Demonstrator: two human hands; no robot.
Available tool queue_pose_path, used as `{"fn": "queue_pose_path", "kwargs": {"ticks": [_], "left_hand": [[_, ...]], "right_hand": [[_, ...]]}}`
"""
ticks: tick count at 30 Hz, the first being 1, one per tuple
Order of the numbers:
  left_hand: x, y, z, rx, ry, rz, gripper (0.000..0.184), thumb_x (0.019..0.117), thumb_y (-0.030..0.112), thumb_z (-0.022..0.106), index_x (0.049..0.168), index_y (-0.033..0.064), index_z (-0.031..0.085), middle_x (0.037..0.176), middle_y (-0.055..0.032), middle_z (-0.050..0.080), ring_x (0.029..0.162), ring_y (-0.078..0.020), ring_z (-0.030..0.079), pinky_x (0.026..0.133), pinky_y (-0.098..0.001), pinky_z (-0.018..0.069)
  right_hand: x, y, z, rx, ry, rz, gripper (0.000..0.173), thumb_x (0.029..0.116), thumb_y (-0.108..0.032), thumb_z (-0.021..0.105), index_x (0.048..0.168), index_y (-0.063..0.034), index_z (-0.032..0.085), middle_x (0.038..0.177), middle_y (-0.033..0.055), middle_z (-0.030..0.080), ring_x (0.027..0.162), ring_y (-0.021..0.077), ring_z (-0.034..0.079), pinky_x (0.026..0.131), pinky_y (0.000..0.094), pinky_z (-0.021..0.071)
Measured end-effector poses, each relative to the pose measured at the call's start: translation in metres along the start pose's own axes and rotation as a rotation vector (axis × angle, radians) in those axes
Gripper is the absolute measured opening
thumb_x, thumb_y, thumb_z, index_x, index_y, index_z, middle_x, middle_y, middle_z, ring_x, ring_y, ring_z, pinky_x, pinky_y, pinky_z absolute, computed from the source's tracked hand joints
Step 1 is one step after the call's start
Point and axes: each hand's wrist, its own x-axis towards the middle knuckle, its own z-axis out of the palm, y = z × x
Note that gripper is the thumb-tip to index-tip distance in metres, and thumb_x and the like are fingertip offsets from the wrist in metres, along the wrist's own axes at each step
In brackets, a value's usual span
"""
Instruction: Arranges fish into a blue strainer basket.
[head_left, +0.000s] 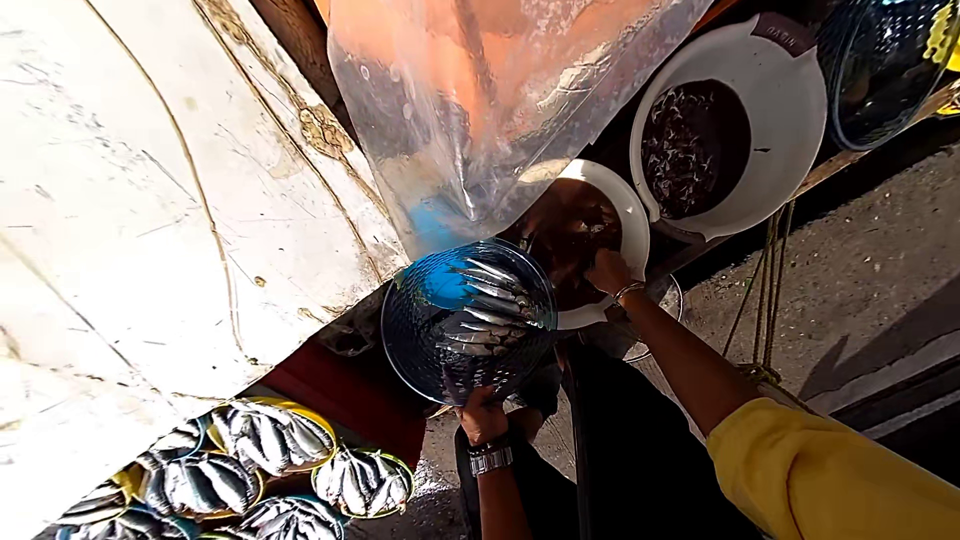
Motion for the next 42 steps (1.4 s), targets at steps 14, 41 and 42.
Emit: {"fn": "queue_pose_path", "kwargs": {"ticks": [14, 41, 42], "left_hand": [[0.000, -0.001, 0.004, -0.012, -0.039, -0.010, 0.035, 0.0803, -0.013, 0.049, 0.110, 0.0049, 0.049, 0.086, -0.0075, 0.065, 0.073, -0.0195, 0.068, 0.064, -0.0410, 0.0607], [0.001, 0.013, -0.024, -0.106, 0.058, -0.100, 0.023, 0.0825, -0.008, 0.041, 0.096, 0.0074, 0.051, 0.080, -0.0053, 0.064, 0.073, -0.0163, 0.067, 0.067, -0.0365, 0.0593], [0.000, 0.013, -0.024, -0.113, 0.057, -0.111, 0.023, 0.0823, -0.007, 0.040, 0.098, 0.0072, 0.051, 0.082, -0.0055, 0.065, 0.075, -0.0167, 0.067, 0.069, -0.0366, 0.0593]], "right_hand": [[-0.134, -0.011, -0.018, 0.811, -0.136, -0.390, 0.021, 0.1065, -0.011, 0.054, 0.122, 0.0005, 0.062, 0.081, 0.0043, 0.071, 0.050, 0.0051, 0.057, 0.047, 0.0189, 0.0482], [-0.027, 0.026, 0.011, 0.034, 0.132, -0.156, 0.042, 0.0971, -0.016, 0.070, 0.127, 0.0105, 0.059, 0.131, 0.0332, 0.057, 0.119, 0.0485, 0.060, 0.100, 0.0614, 0.0490], [-0.018, 0.021, 0.018, 0.052, 0.128, -0.158, 0.044, 0.0976, -0.016, 0.069, 0.129, 0.0115, 0.058, 0.133, 0.0342, 0.057, 0.121, 0.0488, 0.059, 0.101, 0.0611, 0.0483]]}}
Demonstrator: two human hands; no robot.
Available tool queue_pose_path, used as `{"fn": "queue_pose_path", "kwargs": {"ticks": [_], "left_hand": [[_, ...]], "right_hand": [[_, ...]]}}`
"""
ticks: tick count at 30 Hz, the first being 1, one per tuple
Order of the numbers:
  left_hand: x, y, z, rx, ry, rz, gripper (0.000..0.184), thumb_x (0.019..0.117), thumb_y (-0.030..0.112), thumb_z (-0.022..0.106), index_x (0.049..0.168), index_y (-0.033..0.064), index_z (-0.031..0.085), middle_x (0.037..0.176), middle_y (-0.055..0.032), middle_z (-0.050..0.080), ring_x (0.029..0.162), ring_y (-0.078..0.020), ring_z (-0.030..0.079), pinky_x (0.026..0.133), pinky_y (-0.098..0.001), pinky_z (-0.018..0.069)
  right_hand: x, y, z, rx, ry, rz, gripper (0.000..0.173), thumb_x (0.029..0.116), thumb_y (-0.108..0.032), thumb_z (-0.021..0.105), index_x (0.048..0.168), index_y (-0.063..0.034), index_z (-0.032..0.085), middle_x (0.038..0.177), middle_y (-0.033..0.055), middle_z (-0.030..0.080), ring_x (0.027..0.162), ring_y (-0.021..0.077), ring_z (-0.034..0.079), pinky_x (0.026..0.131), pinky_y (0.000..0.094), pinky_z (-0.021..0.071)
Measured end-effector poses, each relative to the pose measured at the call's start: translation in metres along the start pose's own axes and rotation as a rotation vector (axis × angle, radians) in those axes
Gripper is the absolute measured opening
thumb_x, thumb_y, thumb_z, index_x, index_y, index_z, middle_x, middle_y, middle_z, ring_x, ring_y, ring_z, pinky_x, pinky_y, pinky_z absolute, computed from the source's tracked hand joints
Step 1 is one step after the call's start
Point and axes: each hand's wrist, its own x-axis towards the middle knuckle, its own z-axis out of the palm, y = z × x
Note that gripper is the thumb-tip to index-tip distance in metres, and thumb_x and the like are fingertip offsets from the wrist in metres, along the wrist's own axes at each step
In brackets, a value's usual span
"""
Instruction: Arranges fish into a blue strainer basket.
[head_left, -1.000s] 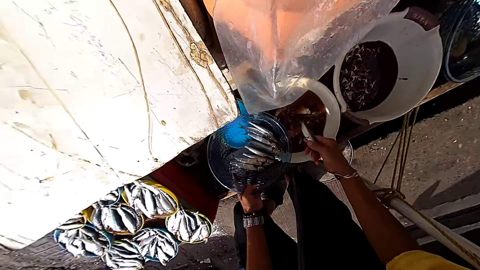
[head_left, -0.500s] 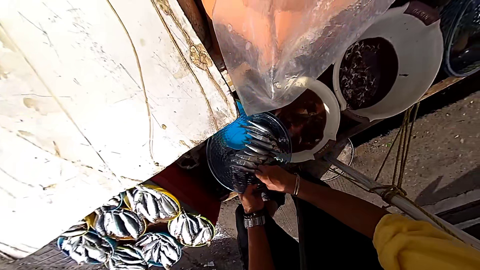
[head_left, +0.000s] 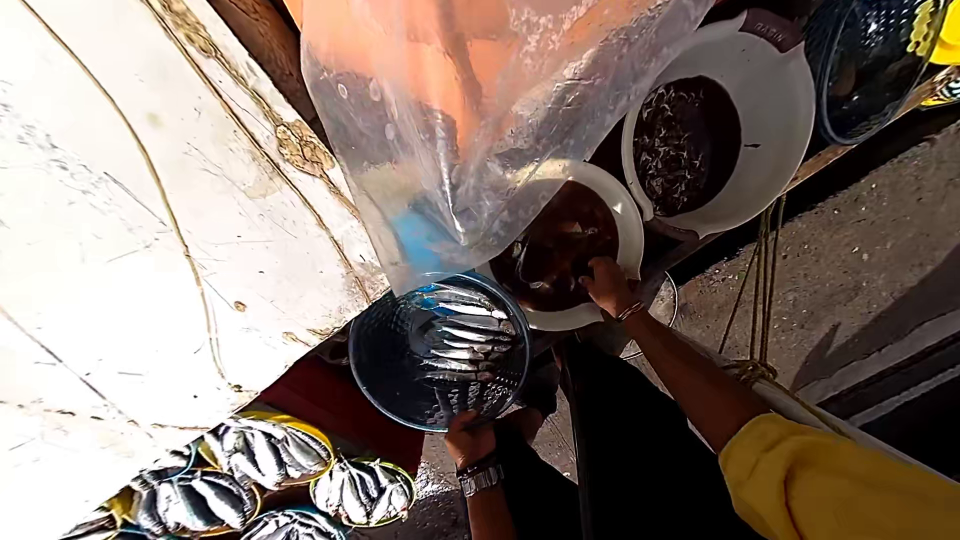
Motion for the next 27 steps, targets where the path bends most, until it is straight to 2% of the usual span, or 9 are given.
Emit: {"fn": "queue_pose_path", "kwargs": {"ticks": [2, 5, 6, 8, 11, 16, 20, 24, 27], "left_hand": [[-0.002, 0.001, 0.001, 0.012, -0.004, -0.017, 0.025, 0.0821, -0.007, 0.040, 0.099, 0.0072, 0.051, 0.085, -0.0065, 0.065, 0.078, -0.0174, 0.067, 0.069, -0.0375, 0.0593], [-0.005, 0.006, 0.003, 0.053, -0.037, -0.020, 0.025, 0.0795, -0.008, 0.042, 0.095, 0.0079, 0.053, 0.081, -0.0054, 0.067, 0.073, -0.0163, 0.069, 0.065, -0.0364, 0.0600], [-0.006, 0.007, 0.003, 0.056, -0.046, -0.019, 0.024, 0.0800, -0.008, 0.042, 0.094, 0.0081, 0.053, 0.080, -0.0052, 0.067, 0.073, -0.0162, 0.069, 0.065, -0.0364, 0.0600], [-0.005, 0.008, 0.006, 0.049, -0.049, -0.016, 0.024, 0.0807, -0.008, 0.042, 0.095, 0.0076, 0.053, 0.080, -0.0049, 0.067, 0.073, -0.0161, 0.069, 0.065, -0.0364, 0.0604], [-0.002, 0.002, 0.011, 0.017, -0.015, 0.030, 0.026, 0.0811, -0.011, 0.042, 0.097, 0.0069, 0.052, 0.080, -0.0058, 0.065, 0.071, -0.0167, 0.068, 0.063, -0.0372, 0.0601], [-0.001, -0.004, 0.019, 0.036, 0.028, 0.055, 0.028, 0.0807, -0.014, 0.044, 0.099, 0.0063, 0.051, 0.080, -0.0058, 0.063, 0.070, -0.0168, 0.066, 0.062, -0.0371, 0.0596], [0.002, -0.005, 0.018, 0.100, 0.031, 0.032, 0.032, 0.0793, -0.016, 0.046, 0.104, 0.0051, 0.049, 0.082, -0.0075, 0.061, 0.069, -0.0177, 0.065, 0.060, -0.0380, 0.0587], [0.005, -0.010, 0.017, 0.141, 0.011, 0.031, 0.034, 0.0760, -0.017, 0.048, 0.103, 0.0036, 0.051, 0.083, -0.0082, 0.063, 0.068, -0.0174, 0.065, 0.059, -0.0368, 0.0588], [0.005, -0.014, 0.019, 0.161, 0.001, 0.029, 0.036, 0.0745, -0.016, 0.049, 0.105, 0.0037, 0.050, 0.085, -0.0093, 0.062, 0.070, -0.0194, 0.065, 0.059, -0.0399, 0.0588]], "right_hand": [[0.018, -0.009, 0.013, -0.011, -0.041, 0.024, 0.042, 0.0974, -0.013, 0.066, 0.129, 0.0130, 0.057, 0.133, 0.0346, 0.057, 0.124, 0.0483, 0.058, 0.103, 0.0608, 0.0475], [0.032, -0.020, 0.016, 0.049, -0.138, 0.068, 0.033, 0.0956, -0.008, 0.064, 0.121, 0.0132, 0.062, 0.122, 0.0342, 0.063, 0.118, 0.0468, 0.062, 0.100, 0.0621, 0.0479], [0.031, -0.021, 0.013, 0.122, -0.167, 0.086, 0.029, 0.0954, -0.007, 0.065, 0.117, 0.0122, 0.065, 0.114, 0.0316, 0.066, 0.107, 0.0425, 0.066, 0.094, 0.0584, 0.0512], [0.026, -0.016, 0.005, 0.387, -0.244, 0.165, 0.021, 0.0973, -0.008, 0.066, 0.112, 0.0069, 0.067, 0.092, 0.0185, 0.068, 0.074, 0.0236, 0.066, 0.071, 0.0399, 0.0577], [-0.001, -0.006, -0.015, 0.813, -0.348, 0.235, 0.026, 0.0997, -0.005, 0.063, 0.124, 0.0034, 0.062, 0.087, 0.0102, 0.069, 0.062, 0.0131, 0.064, 0.057, 0.0270, 0.0561], [-0.043, 0.003, -0.034, 0.976, -0.303, 0.118, 0.026, 0.0982, -0.001, 0.064, 0.124, 0.0022, 0.063, 0.093, 0.0086, 0.072, 0.069, 0.0112, 0.066, 0.062, 0.0256, 0.0559], [-0.067, -0.024, -0.040, 0.973, -0.231, -0.071, 0.024, 0.0924, 0.006, 0.067, 0.117, 0.0021, 0.067, 0.090, 0.0060, 0.073, 0.068, 0.0070, 0.065, 0.060, 0.0216, 0.0543], [-0.093, -0.077, -0.039, 0.825, -0.257, -0.331, 0.026, 0.0889, 0.002, 0.073, 0.114, 0.0013, 0.068, 0.093, 0.0062, 0.072, 0.074, 0.0092, 0.066, 0.068, 0.0258, 0.0573], [-0.094, -0.105, -0.001, 0.609, -0.033, -0.691, 0.025, 0.0890, -0.003, 0.072, 0.113, 0.0054, 0.070, 0.104, 0.0152, 0.070, 0.089, 0.0169, 0.068, 0.081, 0.0311, 0.0593]]}}
